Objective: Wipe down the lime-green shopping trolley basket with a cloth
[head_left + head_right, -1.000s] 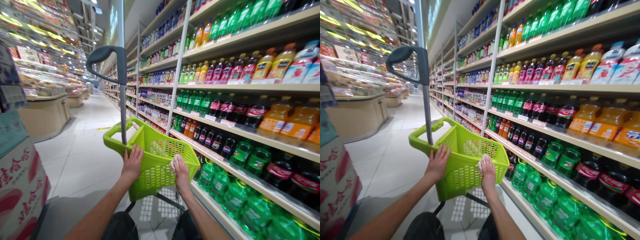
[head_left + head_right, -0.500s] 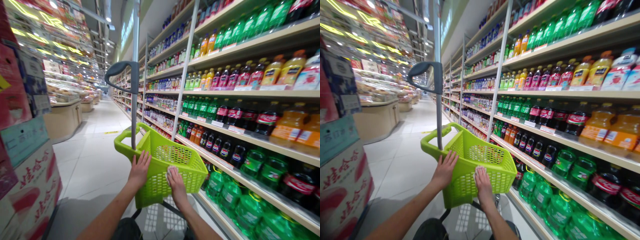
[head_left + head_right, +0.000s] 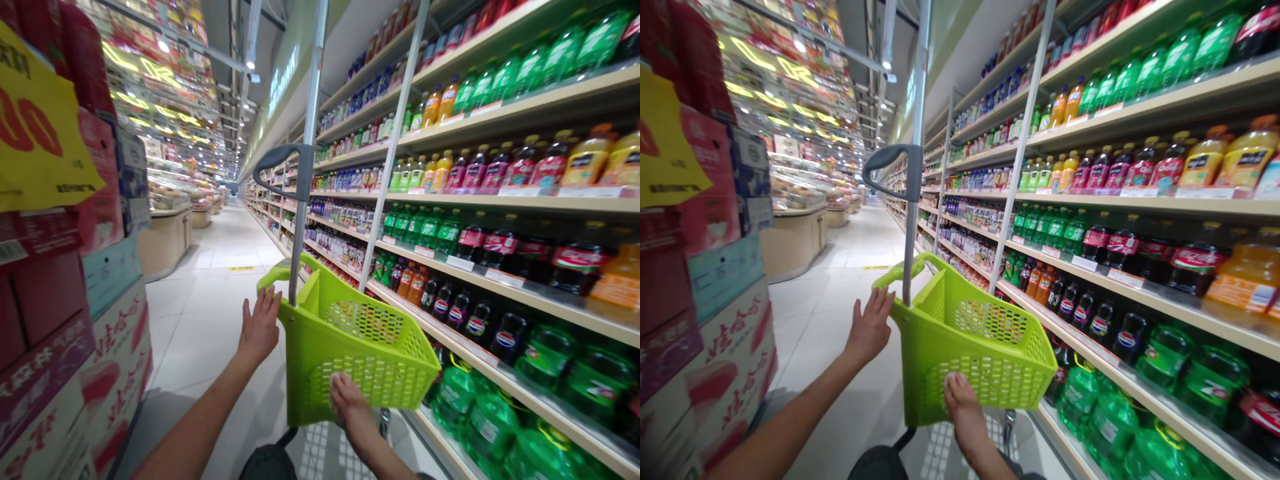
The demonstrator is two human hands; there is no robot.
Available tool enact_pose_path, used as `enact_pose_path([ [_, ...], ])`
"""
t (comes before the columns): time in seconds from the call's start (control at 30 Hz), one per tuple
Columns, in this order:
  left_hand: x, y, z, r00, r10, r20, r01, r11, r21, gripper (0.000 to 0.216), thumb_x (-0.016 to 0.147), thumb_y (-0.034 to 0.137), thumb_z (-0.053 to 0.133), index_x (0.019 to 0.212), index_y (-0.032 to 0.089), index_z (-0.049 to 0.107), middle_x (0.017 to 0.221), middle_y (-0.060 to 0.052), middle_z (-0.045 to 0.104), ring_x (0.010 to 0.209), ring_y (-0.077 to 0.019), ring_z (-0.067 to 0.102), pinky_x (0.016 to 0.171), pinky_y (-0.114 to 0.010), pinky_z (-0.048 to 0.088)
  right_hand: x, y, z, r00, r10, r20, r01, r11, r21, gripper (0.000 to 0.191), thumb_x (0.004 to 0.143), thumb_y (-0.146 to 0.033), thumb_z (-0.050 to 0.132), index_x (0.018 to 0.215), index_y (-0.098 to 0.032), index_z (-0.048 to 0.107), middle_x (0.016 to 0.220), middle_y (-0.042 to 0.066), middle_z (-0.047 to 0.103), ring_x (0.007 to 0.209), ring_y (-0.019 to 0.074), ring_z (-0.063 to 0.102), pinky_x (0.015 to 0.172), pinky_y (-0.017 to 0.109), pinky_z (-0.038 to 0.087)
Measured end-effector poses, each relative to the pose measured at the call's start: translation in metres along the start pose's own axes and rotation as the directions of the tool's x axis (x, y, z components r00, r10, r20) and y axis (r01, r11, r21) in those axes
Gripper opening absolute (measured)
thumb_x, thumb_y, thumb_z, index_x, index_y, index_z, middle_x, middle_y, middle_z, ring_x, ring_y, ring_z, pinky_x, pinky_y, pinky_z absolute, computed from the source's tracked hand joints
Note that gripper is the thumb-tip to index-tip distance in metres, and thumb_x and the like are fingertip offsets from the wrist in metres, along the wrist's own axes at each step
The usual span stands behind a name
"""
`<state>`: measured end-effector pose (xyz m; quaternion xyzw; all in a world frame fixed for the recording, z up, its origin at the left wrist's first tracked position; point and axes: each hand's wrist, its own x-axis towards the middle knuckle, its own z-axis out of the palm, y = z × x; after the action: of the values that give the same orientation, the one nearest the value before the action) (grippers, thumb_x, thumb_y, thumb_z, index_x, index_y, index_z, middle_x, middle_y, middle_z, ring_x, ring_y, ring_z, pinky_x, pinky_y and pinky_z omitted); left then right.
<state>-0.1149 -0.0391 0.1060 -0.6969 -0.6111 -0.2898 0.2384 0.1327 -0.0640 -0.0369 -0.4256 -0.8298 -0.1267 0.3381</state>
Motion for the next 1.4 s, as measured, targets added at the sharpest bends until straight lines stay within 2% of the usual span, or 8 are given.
enact_pose_path([
  [0.2, 0.007, -0.004, -0.002, 0.998, 0.011, 0.067, -0.013, 0.999, 0.030, 0.066, 0.063, 0.004, 0.037, 0.128, 0.015, 0.039, 0.141, -0.008, 0.029, 0.133, -0.0247, 0.016, 0.103, -0.053, 0.017, 0.057, -0.012, -0.025, 0.978, -0.004, -0.210, 0.001, 1.000, -0.016, 0.044, 0.084, -0.012, 0.040, 0.125, -0.025, 0.044, 0.137, 0.005, 0.037, 0.131, 0.0214, 0.021, 0.103, 0.046, 0.027],
  [0.43, -0.002, -0.001, -0.005, 0.996, 0.038, 0.081, -0.039, 0.999, 0.018, 0.071, 0.061, 0.001, 0.036, 0.130, 0.017, 0.035, 0.143, -0.006, 0.026, 0.133, -0.0241, 0.014, 0.102, -0.054, 0.019, 0.032, -0.018, 0.005, 0.990, -0.130, -0.057, 0.127, 0.991, -0.052, 0.032, 0.083, -0.015, 0.046, 0.111, -0.025, 0.058, 0.118, 0.005, 0.057, 0.120, 0.0204, 0.041, 0.094, 0.037, 0.041],
  [0.6, -0.004, -0.002, -0.003, 0.998, 0.055, 0.033, -0.056, 0.998, 0.029, 0.065, 0.066, 0.001, 0.035, 0.129, 0.018, 0.037, 0.142, -0.006, 0.028, 0.132, -0.0242, 0.017, 0.101, -0.053, 0.023, 0.112, -0.064, -0.020, 0.923, -0.232, -0.307, 0.238, 0.971, -0.021, 0.040, 0.086, -0.014, 0.042, 0.124, -0.022, 0.045, 0.134, 0.007, 0.041, 0.131, 0.0213, 0.018, 0.103, 0.045, 0.028],
  [0.67, -0.004, -0.005, -0.004, 0.997, 0.072, 0.033, -0.073, 0.997, 0.026, 0.064, 0.068, 0.000, 0.034, 0.128, 0.020, 0.038, 0.141, -0.005, 0.030, 0.132, -0.0235, 0.019, 0.101, -0.053, 0.024, 0.132, -0.070, -0.019, 0.921, -0.237, -0.309, 0.240, 0.970, -0.029, 0.039, 0.086, -0.014, 0.042, 0.124, -0.021, 0.046, 0.133, 0.007, 0.043, 0.132, 0.0207, 0.017, 0.104, 0.045, 0.027],
  [0.87, -0.003, -0.008, -0.008, 0.995, 0.086, 0.043, -0.087, 0.996, 0.018, 0.066, 0.066, -0.003, 0.031, 0.127, 0.022, 0.040, 0.140, -0.003, 0.031, 0.131, -0.0222, 0.021, 0.101, -0.052, 0.026, 0.080, -0.055, 0.016, 0.916, -0.394, -0.070, 0.396, 0.918, 0.022, 0.031, 0.083, -0.017, 0.050, 0.113, -0.023, 0.055, 0.121, 0.004, 0.055, 0.125, 0.0178, 0.033, 0.103, 0.036, 0.033],
  [1.07, -0.006, -0.002, -0.004, 0.998, 0.062, 0.026, -0.063, 0.998, 0.019, 0.065, 0.067, -0.003, 0.032, 0.128, 0.019, 0.039, 0.142, -0.005, 0.027, 0.132, -0.0239, 0.017, 0.099, -0.048, 0.030, 0.114, -0.051, -0.019, 0.939, -0.177, -0.296, 0.211, 0.974, 0.088, 0.038, 0.086, -0.013, 0.042, 0.122, -0.022, 0.048, 0.135, 0.006, 0.039, 0.132, 0.0195, 0.018, 0.106, 0.045, 0.024],
  [1.3, -0.005, -0.002, -0.004, 0.997, 0.071, 0.038, -0.072, 0.997, 0.017, 0.067, 0.066, -0.004, 0.031, 0.129, 0.020, 0.038, 0.142, -0.005, 0.028, 0.132, -0.0241, 0.017, 0.099, -0.047, 0.030, 0.040, -0.014, 0.008, 0.990, -0.133, -0.046, 0.138, 0.983, 0.122, 0.032, 0.086, -0.017, 0.044, 0.114, -0.025, 0.056, 0.123, 0.004, 0.053, 0.125, 0.0180, 0.034, 0.100, 0.037, 0.036],
  [1.4, -0.006, -0.001, -0.002, 0.998, 0.065, 0.011, -0.065, 0.998, 0.008, 0.066, 0.066, -0.003, 0.032, 0.128, 0.019, 0.039, 0.142, -0.006, 0.028, 0.132, -0.0246, 0.017, 0.100, -0.050, 0.027, 0.033, -0.004, -0.008, 0.993, -0.050, -0.104, 0.065, 0.987, 0.148, 0.034, 0.087, -0.019, 0.041, 0.118, -0.025, 0.052, 0.130, 0.003, 0.046, 0.128, 0.0184, 0.029, 0.102, 0.039, 0.033],
])
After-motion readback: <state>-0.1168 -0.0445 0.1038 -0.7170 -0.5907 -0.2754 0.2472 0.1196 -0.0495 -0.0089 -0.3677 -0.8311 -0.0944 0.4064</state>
